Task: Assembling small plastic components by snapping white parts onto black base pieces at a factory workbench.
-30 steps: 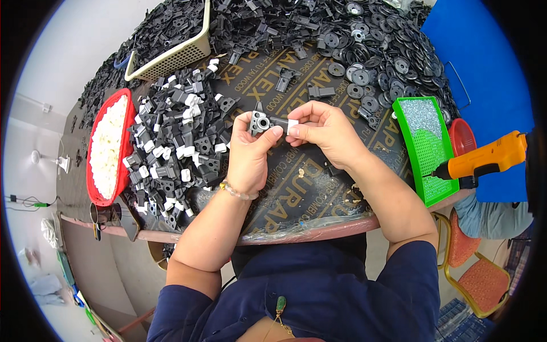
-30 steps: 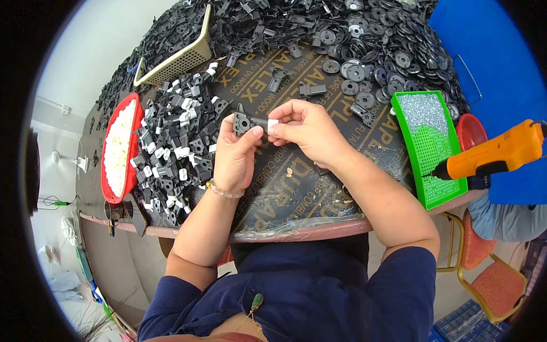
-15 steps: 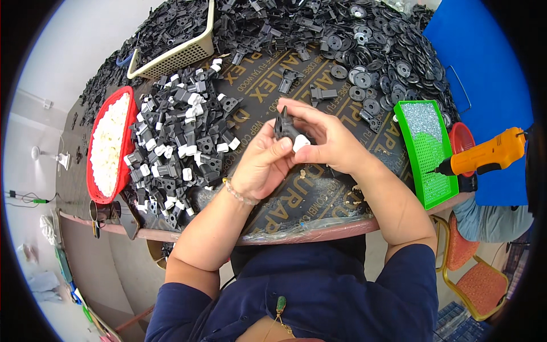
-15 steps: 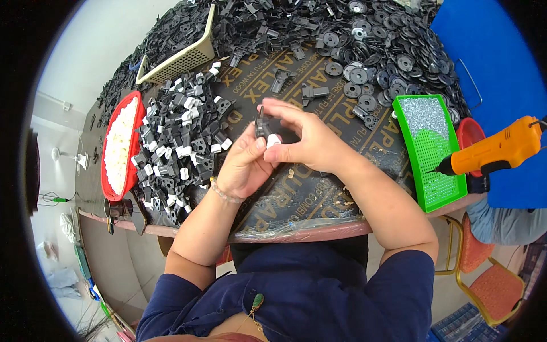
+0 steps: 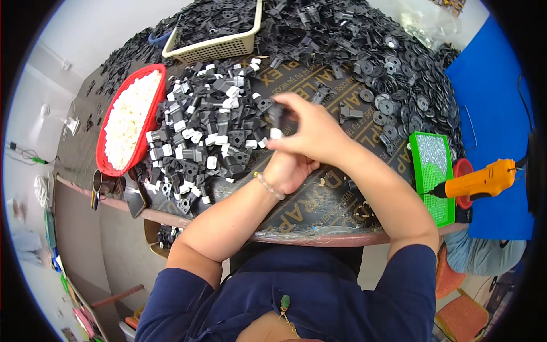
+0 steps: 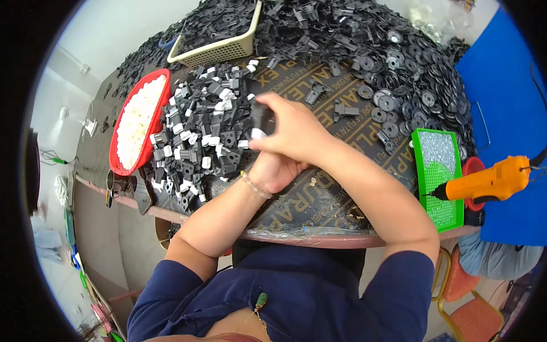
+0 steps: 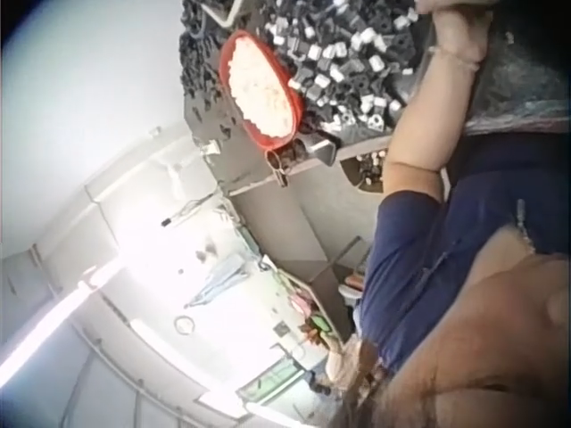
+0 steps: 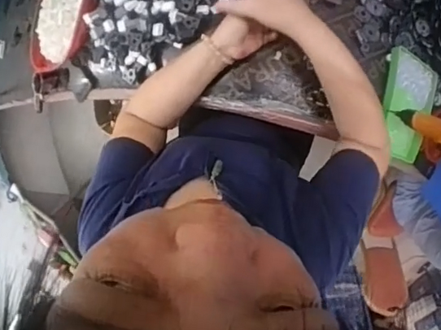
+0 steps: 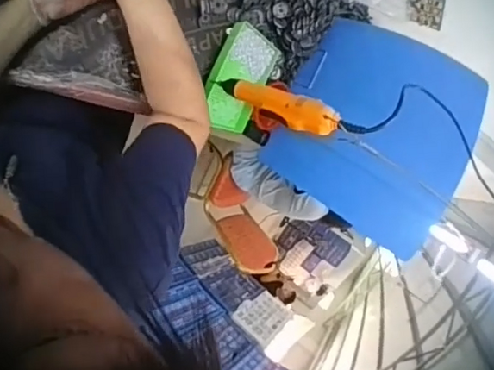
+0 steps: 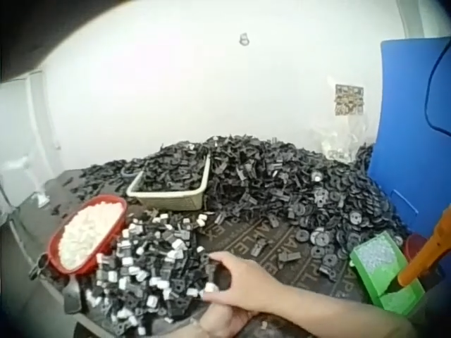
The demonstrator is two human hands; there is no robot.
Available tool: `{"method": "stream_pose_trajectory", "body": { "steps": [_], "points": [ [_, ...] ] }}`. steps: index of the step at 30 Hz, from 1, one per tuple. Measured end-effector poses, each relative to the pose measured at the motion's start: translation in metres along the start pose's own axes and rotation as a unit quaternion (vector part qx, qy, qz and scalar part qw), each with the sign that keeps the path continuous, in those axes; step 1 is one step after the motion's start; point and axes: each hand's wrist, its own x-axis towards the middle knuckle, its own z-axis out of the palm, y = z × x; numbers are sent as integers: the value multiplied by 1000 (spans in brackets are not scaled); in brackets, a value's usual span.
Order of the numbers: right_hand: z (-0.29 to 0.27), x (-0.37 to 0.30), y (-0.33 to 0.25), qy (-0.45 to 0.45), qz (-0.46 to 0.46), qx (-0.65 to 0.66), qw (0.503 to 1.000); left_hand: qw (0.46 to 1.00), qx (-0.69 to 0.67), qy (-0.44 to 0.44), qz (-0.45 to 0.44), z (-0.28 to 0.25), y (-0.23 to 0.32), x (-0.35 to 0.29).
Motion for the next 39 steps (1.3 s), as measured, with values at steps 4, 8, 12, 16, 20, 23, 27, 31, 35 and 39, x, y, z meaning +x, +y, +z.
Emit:
{"method": "stream_pose_trajectory", "body": {
  "steps": [4, 8, 12, 16, 20, 23, 27, 31, 35, 39],
  "points": [
    [24, 86, -45, -2, -195, 53, 979, 1000, -7, 2, -10, -1, 4, 1],
    [53, 124, -45, 58, -280, -17, 958, 1000, -20, 6, 10, 1, 6, -1],
    [0, 104, -11, 2, -52, -285, 957, 999, -38, 13, -1, -6, 5, -1],
    [-37, 48, 51, 16, 126, -432, 893, 998, -44, 38, -7, -2, 7, -4],
    [-52, 12, 87, 1, 90, -368, 926, 998, -32, 54, 12, -3, 7, -2],
    [-54, -19, 61, 43, -26, -267, 962, 992, -16, 103, 64, 8, 5, -5],
    [-55, -53, 19, -44, -21, -80, 996, 999, -52, 9, -9, 12, 8, -8],
    [-84, -60, 39, 106, 2, -111, 988, 999, -17, -36, -12, 1, 12, -7],
    [-106, -72, 81, 145, 12, -308, 940, 999, 11, -5, 31, 9, 14, -4],
    [-87, -72, 91, 114, -25, -322, 940, 999, 39, -1, 35, 12, 12, -5]
  ]
}}
